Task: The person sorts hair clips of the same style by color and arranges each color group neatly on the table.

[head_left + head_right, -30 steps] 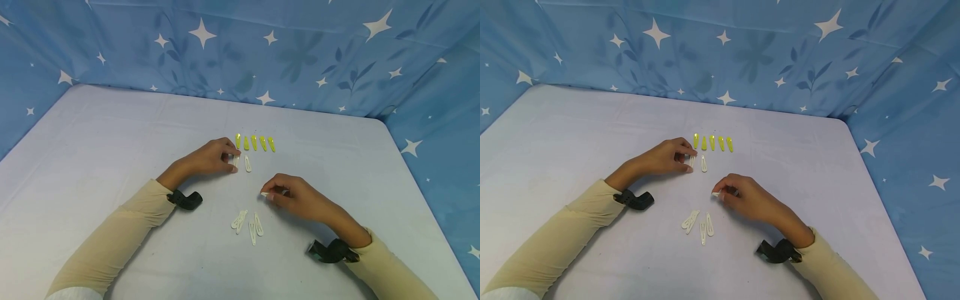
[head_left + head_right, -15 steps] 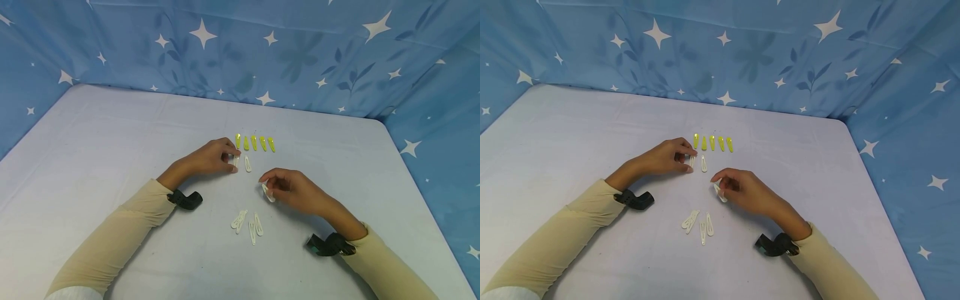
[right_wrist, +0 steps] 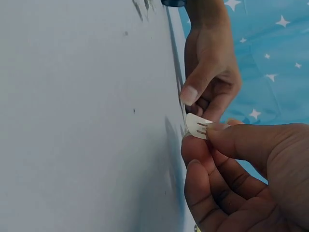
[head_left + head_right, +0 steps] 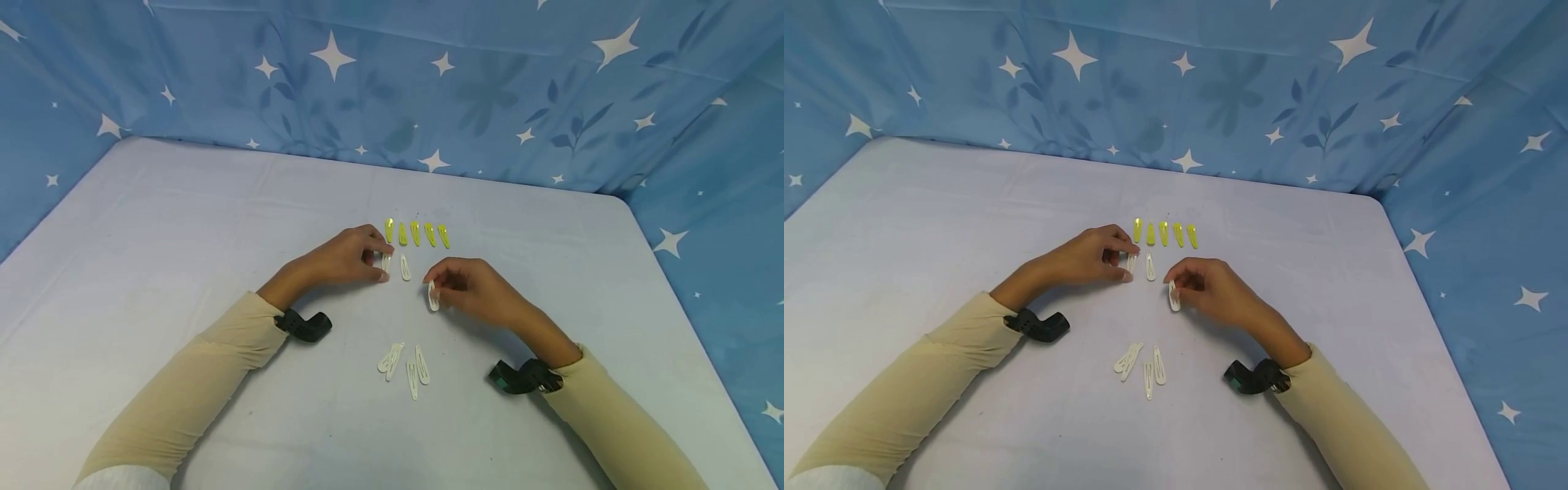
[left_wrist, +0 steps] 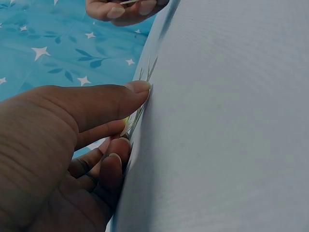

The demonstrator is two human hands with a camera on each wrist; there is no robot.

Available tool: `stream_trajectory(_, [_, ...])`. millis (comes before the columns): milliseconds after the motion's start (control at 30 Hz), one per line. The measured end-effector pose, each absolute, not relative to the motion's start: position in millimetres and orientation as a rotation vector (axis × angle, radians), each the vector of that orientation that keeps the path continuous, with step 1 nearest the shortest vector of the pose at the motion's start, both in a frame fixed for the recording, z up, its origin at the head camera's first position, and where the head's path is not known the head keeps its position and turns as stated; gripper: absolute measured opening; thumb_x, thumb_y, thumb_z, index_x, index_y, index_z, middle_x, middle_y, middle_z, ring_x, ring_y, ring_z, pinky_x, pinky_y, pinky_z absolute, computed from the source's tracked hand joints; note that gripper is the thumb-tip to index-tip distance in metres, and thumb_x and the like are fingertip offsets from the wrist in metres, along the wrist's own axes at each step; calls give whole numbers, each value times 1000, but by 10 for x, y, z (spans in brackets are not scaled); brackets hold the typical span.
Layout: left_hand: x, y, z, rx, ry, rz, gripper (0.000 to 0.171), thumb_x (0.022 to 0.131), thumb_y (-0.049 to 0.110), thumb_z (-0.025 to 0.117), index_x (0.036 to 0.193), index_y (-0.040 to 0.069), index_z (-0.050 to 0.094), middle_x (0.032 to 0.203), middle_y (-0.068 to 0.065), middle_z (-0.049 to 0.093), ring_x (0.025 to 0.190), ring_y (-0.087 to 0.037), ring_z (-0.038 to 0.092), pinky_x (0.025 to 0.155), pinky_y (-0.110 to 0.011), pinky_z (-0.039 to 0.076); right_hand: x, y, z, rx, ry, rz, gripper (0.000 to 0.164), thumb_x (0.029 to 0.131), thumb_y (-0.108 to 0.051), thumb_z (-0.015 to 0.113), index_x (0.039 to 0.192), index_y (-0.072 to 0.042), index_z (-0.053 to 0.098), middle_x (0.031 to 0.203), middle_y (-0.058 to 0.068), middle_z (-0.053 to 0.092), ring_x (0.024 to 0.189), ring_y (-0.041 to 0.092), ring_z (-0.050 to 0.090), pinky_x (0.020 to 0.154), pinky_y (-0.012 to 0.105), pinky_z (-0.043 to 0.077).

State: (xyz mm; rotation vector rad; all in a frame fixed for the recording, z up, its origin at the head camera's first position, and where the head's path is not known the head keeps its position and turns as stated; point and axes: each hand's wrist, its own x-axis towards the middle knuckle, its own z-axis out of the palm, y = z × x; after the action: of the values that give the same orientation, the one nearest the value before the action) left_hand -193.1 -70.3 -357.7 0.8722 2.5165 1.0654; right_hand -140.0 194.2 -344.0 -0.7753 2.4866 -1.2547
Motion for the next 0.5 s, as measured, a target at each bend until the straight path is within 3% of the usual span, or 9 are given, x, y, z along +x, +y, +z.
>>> stream_trajectory(500, [-1941, -703, -3584, 883, 2516, 1059, 47, 83, 15, 77, 126, 3, 65, 113, -8, 55, 86, -17, 54, 76, -32, 44, -1682, 1859, -3478, -684, 2586, -1218, 19, 87, 4, 67, 106, -1, 67, 88, 8, 61, 76, 22, 58, 68, 30, 49])
